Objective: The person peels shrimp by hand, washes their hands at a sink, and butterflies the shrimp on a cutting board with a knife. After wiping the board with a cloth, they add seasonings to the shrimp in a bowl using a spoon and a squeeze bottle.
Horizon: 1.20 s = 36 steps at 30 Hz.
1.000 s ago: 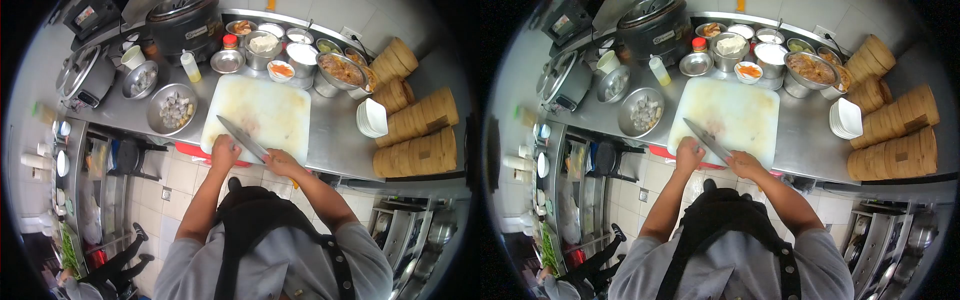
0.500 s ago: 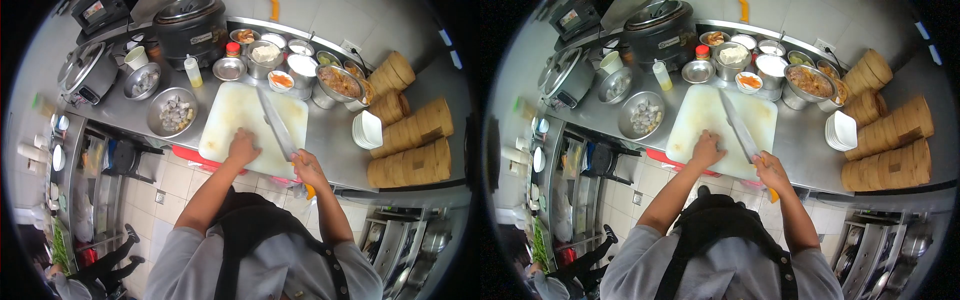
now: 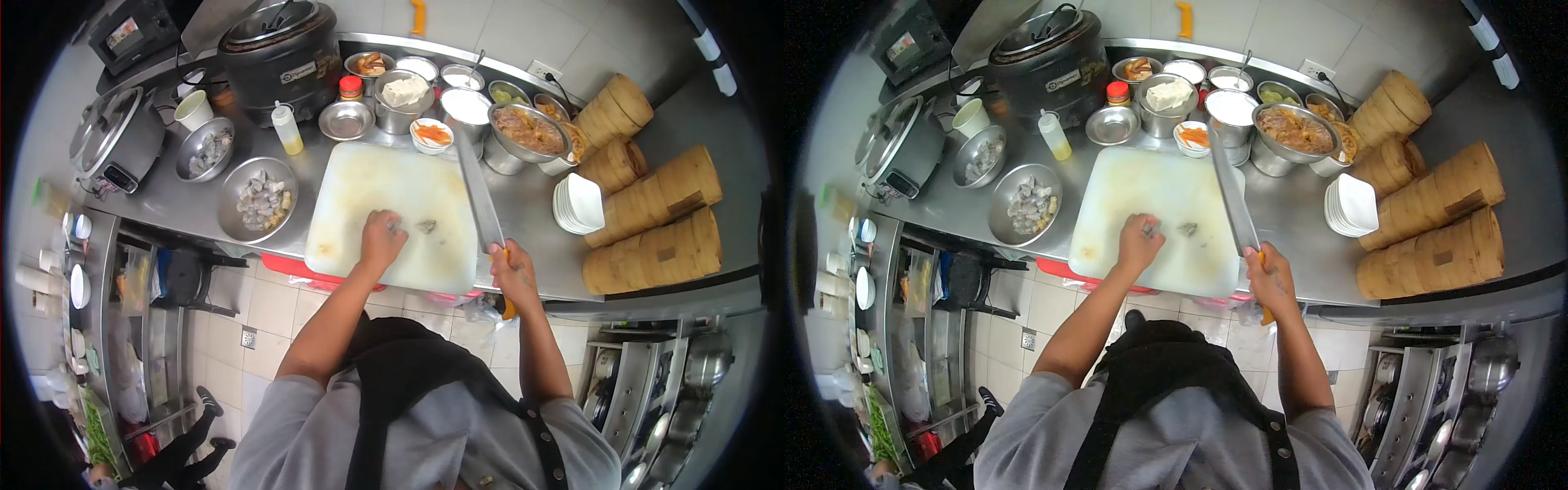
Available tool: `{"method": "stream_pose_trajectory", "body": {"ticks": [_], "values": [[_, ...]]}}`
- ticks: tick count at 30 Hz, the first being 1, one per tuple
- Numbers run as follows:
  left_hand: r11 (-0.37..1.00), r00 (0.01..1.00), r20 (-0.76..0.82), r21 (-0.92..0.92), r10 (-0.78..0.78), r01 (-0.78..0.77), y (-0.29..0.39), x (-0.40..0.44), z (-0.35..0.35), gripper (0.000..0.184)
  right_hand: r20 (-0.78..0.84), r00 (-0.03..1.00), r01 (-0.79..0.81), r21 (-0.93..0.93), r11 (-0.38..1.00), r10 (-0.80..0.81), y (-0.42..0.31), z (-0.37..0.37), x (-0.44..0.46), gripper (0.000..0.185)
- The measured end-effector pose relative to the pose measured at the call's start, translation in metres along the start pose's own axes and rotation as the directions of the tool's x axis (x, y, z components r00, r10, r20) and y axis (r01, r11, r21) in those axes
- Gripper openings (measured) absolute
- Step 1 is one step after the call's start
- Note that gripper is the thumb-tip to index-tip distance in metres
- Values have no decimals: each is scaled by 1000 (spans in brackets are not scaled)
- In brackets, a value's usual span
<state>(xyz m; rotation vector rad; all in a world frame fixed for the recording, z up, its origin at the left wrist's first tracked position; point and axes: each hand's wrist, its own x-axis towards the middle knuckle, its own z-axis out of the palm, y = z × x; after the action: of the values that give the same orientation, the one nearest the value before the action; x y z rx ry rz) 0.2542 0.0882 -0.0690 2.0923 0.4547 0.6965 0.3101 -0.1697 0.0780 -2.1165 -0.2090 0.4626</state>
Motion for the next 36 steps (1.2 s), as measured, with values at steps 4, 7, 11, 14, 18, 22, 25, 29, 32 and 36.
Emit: {"method": "stream_pose_trajectory", "body": {"ticks": [4, 7, 11, 14, 18, 22, 25, 29, 32, 36], "values": [[997, 987, 160, -74, -12, 24, 37, 19, 33, 28, -46, 997, 59, 7, 998, -59, 23, -15, -6, 32], [961, 877, 480, 248, -15, -120, 34, 19, 60, 33, -55, 993, 106, -18, 994, -107, 36, -19, -14, 31], [943, 891, 453, 292, 12, -161, 22, 10, 65, 24, -31, 999, 16, 112, 994, -13, 58, -19, -27, 34], [995, 947, 308, 25, -96, 93, 23, 12, 49, 28, -57, 996, -61, 89, 994, 66, 66, -20, -31, 35], [926, 984, 4, -336, -180, 171, 3, 32, -19, 35, -74, 990, -117, 72, 991, 122, 71, -20, -33, 34], [971, 965, -243, 237, 101, -42, -13, 66, -159, 43, -70, 996, 43, -255, 966, -63, 108, -7, -17, 30], [942, 991, -127, 328, -33, 73, -50, 69, -219, 49, 35, 977, 207, -413, 887, -212, 62, 10, -16, 28], [777, 968, -250, 607, -10, 165, -82, 58, -269, 62, 41, 929, 341, -486, 805, -369, 34, 40, 4, 40], [803, 785, -584, 358, -206, 477, -131, 28, -289, 68, 92, 937, 323, -591, 739, -337, 33, 61, 31, 54], [558, 460, -339, -303, -821, 772, -114, 6, -275, 60, 108, 915, 375, -588, 717, -390, 46, 89, 69, 61]]}}
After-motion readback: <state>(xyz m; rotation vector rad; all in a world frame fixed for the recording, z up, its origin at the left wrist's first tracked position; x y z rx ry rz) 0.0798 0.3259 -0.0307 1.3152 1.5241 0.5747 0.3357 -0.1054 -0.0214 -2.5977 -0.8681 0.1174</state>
